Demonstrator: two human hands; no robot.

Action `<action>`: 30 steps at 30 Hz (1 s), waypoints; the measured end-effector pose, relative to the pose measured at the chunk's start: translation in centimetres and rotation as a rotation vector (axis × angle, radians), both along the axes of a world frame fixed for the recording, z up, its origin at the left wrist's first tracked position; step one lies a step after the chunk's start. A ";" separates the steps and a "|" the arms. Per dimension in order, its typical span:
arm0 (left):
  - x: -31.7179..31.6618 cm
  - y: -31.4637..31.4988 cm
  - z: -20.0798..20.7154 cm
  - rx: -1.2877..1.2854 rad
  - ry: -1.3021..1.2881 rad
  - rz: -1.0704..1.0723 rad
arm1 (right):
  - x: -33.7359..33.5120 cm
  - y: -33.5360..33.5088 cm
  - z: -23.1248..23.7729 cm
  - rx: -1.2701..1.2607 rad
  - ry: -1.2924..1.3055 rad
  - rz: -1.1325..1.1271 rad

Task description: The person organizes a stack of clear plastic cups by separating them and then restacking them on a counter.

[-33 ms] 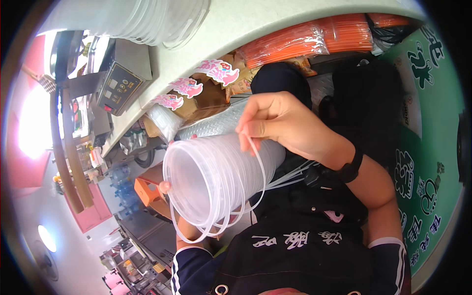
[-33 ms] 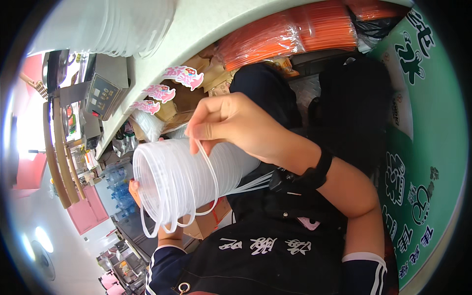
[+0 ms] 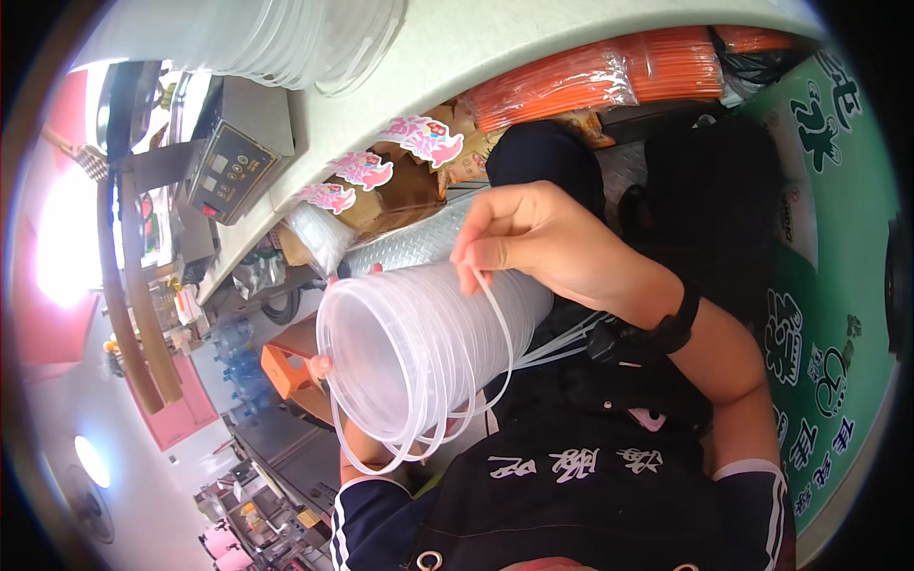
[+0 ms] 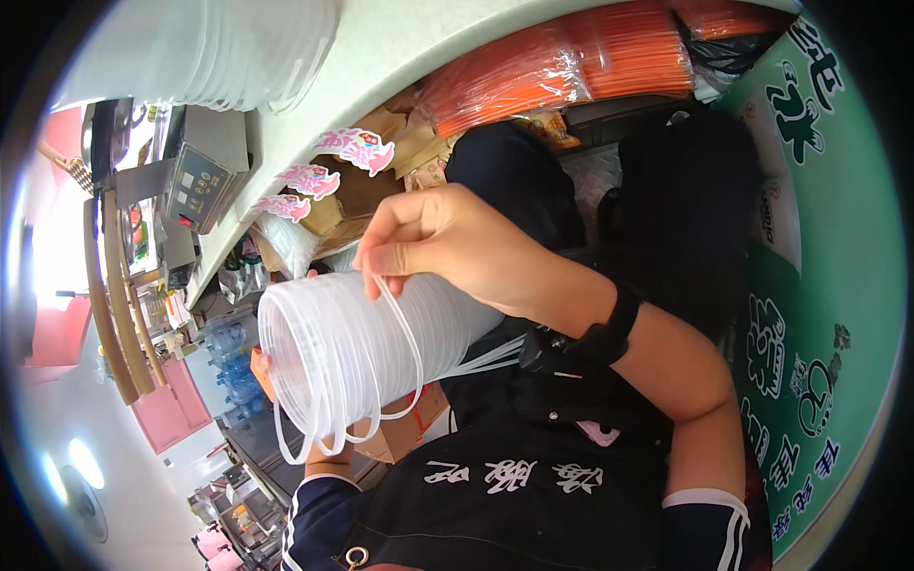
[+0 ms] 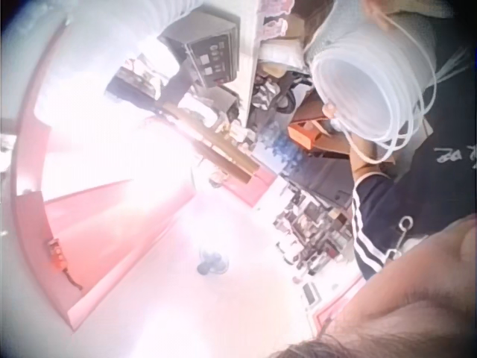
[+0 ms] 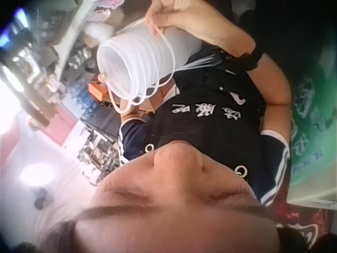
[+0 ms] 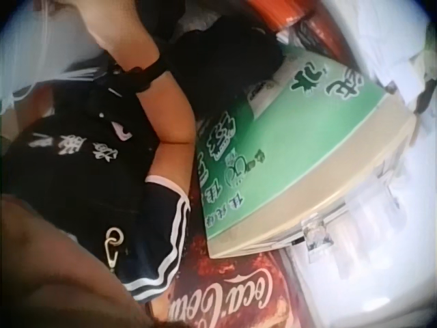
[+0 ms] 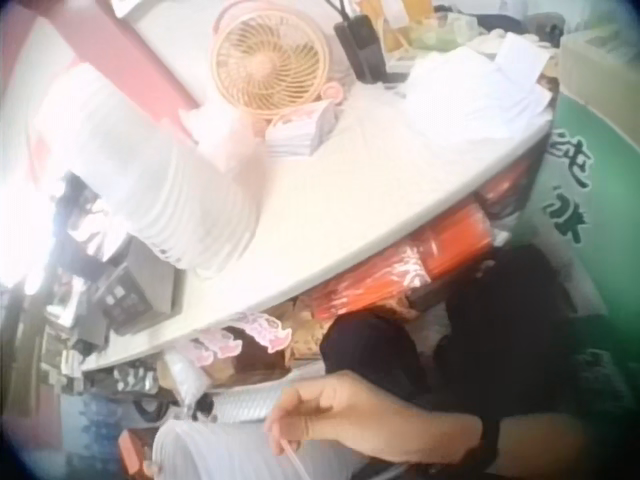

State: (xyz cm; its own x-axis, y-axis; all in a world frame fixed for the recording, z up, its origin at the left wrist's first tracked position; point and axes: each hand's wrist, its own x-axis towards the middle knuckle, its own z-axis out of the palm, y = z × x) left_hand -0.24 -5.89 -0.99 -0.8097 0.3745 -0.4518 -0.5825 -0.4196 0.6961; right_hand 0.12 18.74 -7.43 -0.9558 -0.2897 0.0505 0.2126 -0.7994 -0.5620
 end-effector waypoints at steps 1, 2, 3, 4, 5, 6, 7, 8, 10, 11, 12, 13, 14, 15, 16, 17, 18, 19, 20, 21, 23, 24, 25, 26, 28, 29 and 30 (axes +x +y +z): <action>0.4 0.1 0.2 -0.037 -0.012 0.012 | -0.3 -0.6 -0.2 0.038 0.028 0.020; 0.5 0.3 0.5 -0.067 -0.017 0.022 | -0.5 -0.9 -0.2 0.070 0.016 0.042; 0.7 0.4 0.8 -0.095 -0.021 0.031 | -0.7 -1.2 -0.4 0.066 0.017 0.043; 0.9 0.6 1.1 -0.122 -0.026 0.043 | -1.0 -1.5 -0.5 0.120 0.041 0.082; 1.0 0.7 1.1 -0.144 -0.034 0.045 | -1.2 -1.6 -0.8 0.179 0.061 0.117; 1.1 0.8 1.1 -0.167 -0.047 0.051 | -1.2 -1.7 -1.0 0.180 0.058 0.113; 1.2 0.9 1.0 -0.178 -0.054 0.052 | -1.3 -1.8 -1.2 0.183 0.065 0.151; 1.4 1.0 1.1 -0.201 -0.059 0.067 | -1.3 -2.0 -1.3 0.184 0.073 0.195; 1.8 1.1 1.2 -0.232 -0.061 0.078 | -1.4 -1.9 -1.2 0.190 0.077 0.232; 1.8 1.3 1.3 -0.243 -0.063 0.084 | -1.4 -1.8 -1.1 0.198 0.081 0.262; 1.7 1.4 1.4 -0.259 -0.063 0.089 | -1.5 -1.7 -1.1 0.197 0.081 0.263; 1.8 1.6 1.5 -0.273 -0.063 0.096 | -1.5 -1.7 -1.0 0.196 0.090 0.282; 2.0 1.6 1.6 -0.282 -0.062 0.105 | -1.5 -1.7 -1.0 0.197 0.100 0.302; 2.1 1.7 1.6 -0.293 -0.056 0.111 | -1.6 -1.5 -0.7 0.195 0.101 0.304; 2.2 1.9 1.6 -0.306 -0.052 0.115 | -1.6 -1.2 -0.4 0.221 0.104 0.335; 2.2 1.8 1.7 -0.317 -0.049 0.123 | -1.8 -1.1 -0.2 0.248 0.107 0.371; 2.2 1.9 1.8 -0.332 -0.041 0.131 | -1.9 -1.1 0.1 0.247 0.107 0.376; 2.2 1.9 1.9 -0.345 -0.030 0.139 | -2.1 -1.1 0.2 0.266 0.100 0.394; 2.2 2.1 2.0 -0.362 -0.019 0.145 | -2.2 -1.0 0.2 0.284 0.091 0.409; 2.3 2.3 2.0 -0.379 -0.008 0.156 | -2.4 -1.1 -0.1 0.282 0.091 0.409; 2.4 2.6 1.9 -0.408 0.013 0.168 | -2.8 -1.5 -0.7 0.216 0.095 0.385; 2.4 2.7 2.0 -0.414 0.009 0.166 | -3.0 -1.5 -0.7 0.238 0.069 0.408; 2.3 2.8 2.0 -0.414 0.010 0.165 | -3.2 -1.5 -0.7 0.238 0.063 0.408; 2.1 2.6 2.0 -0.399 -0.018 0.138 | -3.4 -1.4 -0.7 0.259 0.069 0.434; 1.9 2.4 2.1 -0.369 -0.074 0.086 | -3.5 -1.3 -0.7 0.281 0.067 0.458; 1.8 2.3 2.1 -0.355 -0.102 0.059 | -3.5 -1.3 -0.8 0.264 0.070 0.472; 1.8 2.1 2.0 -0.327 -0.136 0.049 | -3.5 -1.3 -0.9 0.248 0.073 0.486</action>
